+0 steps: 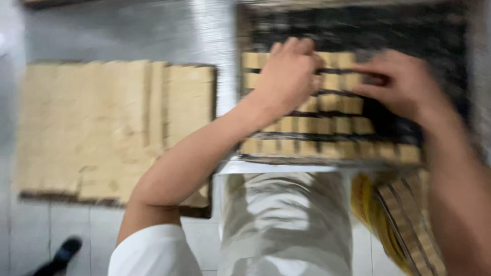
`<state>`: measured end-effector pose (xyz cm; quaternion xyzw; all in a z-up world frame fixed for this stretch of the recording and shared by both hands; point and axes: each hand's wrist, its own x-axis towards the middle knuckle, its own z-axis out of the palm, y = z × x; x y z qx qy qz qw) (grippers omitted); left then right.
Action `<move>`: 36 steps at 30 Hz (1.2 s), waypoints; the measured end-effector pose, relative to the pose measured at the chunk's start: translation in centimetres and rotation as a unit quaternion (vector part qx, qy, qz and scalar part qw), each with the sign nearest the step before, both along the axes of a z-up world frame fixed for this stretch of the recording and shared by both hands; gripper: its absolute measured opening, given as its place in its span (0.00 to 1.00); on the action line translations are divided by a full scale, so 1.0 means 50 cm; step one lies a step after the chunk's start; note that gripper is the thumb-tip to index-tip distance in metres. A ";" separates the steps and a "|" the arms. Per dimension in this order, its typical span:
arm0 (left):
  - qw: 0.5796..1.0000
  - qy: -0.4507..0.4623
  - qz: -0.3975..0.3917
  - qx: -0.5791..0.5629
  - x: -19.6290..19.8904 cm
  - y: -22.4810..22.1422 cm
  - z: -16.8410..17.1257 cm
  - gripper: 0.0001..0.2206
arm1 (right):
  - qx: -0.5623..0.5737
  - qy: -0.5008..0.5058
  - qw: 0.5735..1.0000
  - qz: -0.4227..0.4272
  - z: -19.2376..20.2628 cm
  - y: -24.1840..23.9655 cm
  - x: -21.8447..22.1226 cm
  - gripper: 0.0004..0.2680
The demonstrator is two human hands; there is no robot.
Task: The person picks up square pieces of dough from a large tray by hand and places them onto a separate, dark baking tray.
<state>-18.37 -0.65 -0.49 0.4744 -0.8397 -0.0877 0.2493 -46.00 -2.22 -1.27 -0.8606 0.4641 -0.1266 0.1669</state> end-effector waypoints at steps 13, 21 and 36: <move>0.884 -0.102 0.426 0.165 0.461 0.166 0.064 0.36 | -0.021 0.023 0.999 0.030 0.009 -0.041 0.104 0.15; 0.911 -0.023 0.405 0.082 0.473 0.337 0.063 0.24 | 0.078 -0.132 0.967 0.206 0.046 -0.055 0.403 0.16; 0.904 0.086 0.412 0.083 0.453 0.382 0.075 0.10 | 0.061 -0.177 0.926 0.328 -0.004 0.004 0.768 0.07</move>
